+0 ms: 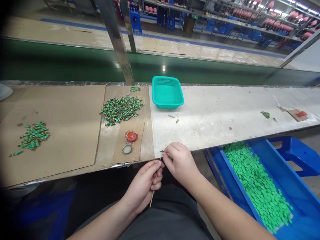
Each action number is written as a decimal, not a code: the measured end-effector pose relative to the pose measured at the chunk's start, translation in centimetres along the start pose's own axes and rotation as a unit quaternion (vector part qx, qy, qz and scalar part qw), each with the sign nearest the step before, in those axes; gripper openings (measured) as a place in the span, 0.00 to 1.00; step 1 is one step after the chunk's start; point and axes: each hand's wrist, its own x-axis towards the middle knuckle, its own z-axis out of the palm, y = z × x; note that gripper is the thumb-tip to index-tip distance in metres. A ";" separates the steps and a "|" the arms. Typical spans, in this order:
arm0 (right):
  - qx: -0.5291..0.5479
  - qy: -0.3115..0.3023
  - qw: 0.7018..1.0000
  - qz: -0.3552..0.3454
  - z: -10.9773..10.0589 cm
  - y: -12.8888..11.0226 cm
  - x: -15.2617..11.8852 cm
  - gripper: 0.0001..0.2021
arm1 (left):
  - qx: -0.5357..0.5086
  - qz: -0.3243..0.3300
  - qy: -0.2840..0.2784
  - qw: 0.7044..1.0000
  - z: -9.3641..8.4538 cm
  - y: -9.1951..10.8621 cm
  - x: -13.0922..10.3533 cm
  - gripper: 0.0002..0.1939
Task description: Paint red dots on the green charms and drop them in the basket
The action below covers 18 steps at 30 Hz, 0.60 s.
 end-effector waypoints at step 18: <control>0.000 -0.020 1.000 -0.015 -0.1 -0.3 -0.1 0.11 | 0.000 0.000 0.015 1.000 -0.1 -0.2 0.3 0.32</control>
